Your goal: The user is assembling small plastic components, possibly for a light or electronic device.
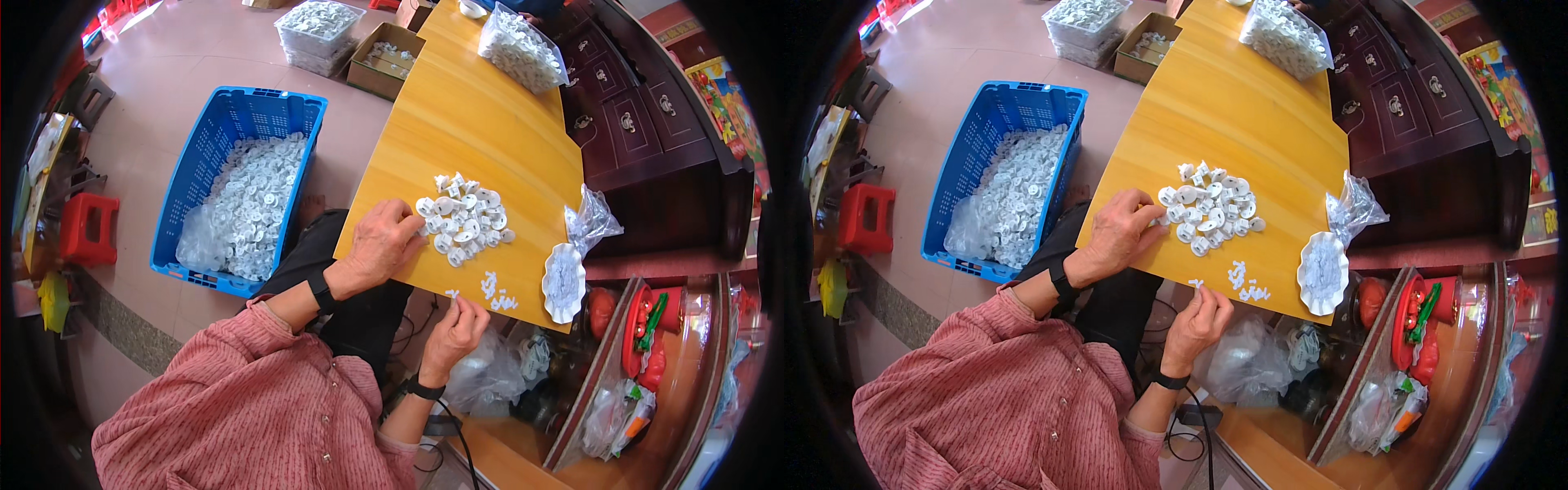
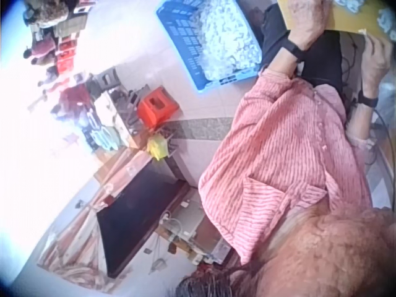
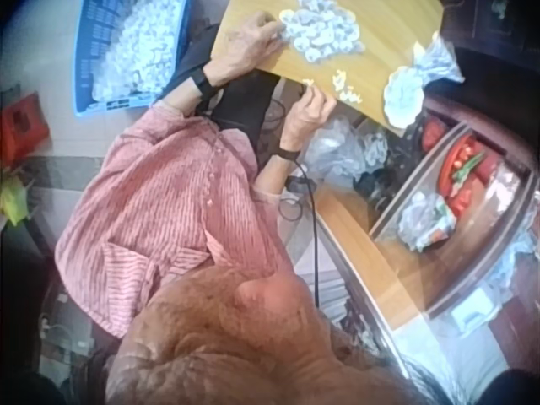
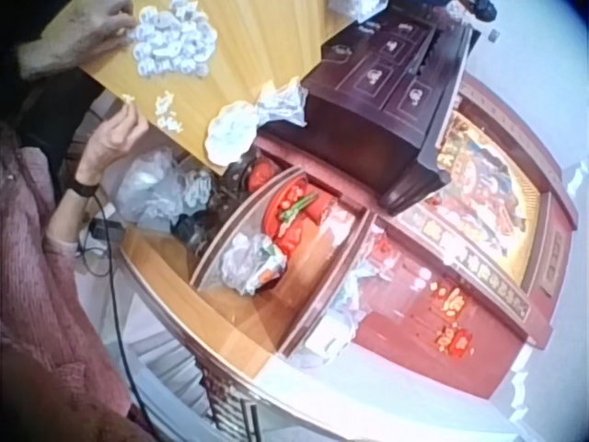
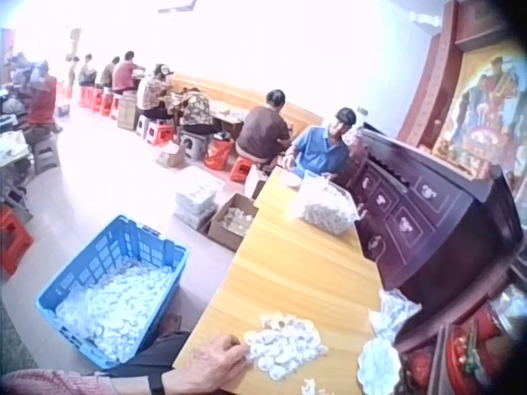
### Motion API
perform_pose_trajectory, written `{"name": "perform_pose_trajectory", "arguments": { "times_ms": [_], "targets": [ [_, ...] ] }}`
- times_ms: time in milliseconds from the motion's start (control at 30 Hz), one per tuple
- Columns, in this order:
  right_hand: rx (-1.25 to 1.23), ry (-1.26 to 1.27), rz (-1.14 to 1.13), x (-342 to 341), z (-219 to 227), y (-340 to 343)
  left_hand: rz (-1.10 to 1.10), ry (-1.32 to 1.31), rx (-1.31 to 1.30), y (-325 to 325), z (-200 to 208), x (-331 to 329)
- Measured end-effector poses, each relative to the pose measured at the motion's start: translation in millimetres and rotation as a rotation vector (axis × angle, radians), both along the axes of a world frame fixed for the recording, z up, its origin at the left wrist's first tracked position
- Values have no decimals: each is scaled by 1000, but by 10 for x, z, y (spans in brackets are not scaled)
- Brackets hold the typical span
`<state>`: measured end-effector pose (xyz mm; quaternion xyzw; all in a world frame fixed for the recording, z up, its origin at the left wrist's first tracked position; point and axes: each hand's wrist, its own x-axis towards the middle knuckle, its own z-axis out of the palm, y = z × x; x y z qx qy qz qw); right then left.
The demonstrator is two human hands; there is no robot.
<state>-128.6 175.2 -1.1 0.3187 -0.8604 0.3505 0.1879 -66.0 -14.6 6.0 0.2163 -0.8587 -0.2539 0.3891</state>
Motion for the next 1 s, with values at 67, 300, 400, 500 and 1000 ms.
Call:
{"name": "perform_pose_trajectory", "arguments": {
  "times_ms": [67,300,400,500,1000],
  "targets": [
    [1,-3,-3,-9,-16,9,-4,0,0,-1,-10,-5],
    [-13,-35,-21,39,-3,-30,8,-15,-7,4,14,-30],
    [21,-16,-11,44,0,-28,2,5,23,-13,-3,-14],
    [18,1,-8,33,-20,-20,-39,67,34,-40,-44,9],
    [-156,-88,-138,60,7,-93,-657,425,1245,-75,-91,141]
  ]
}}
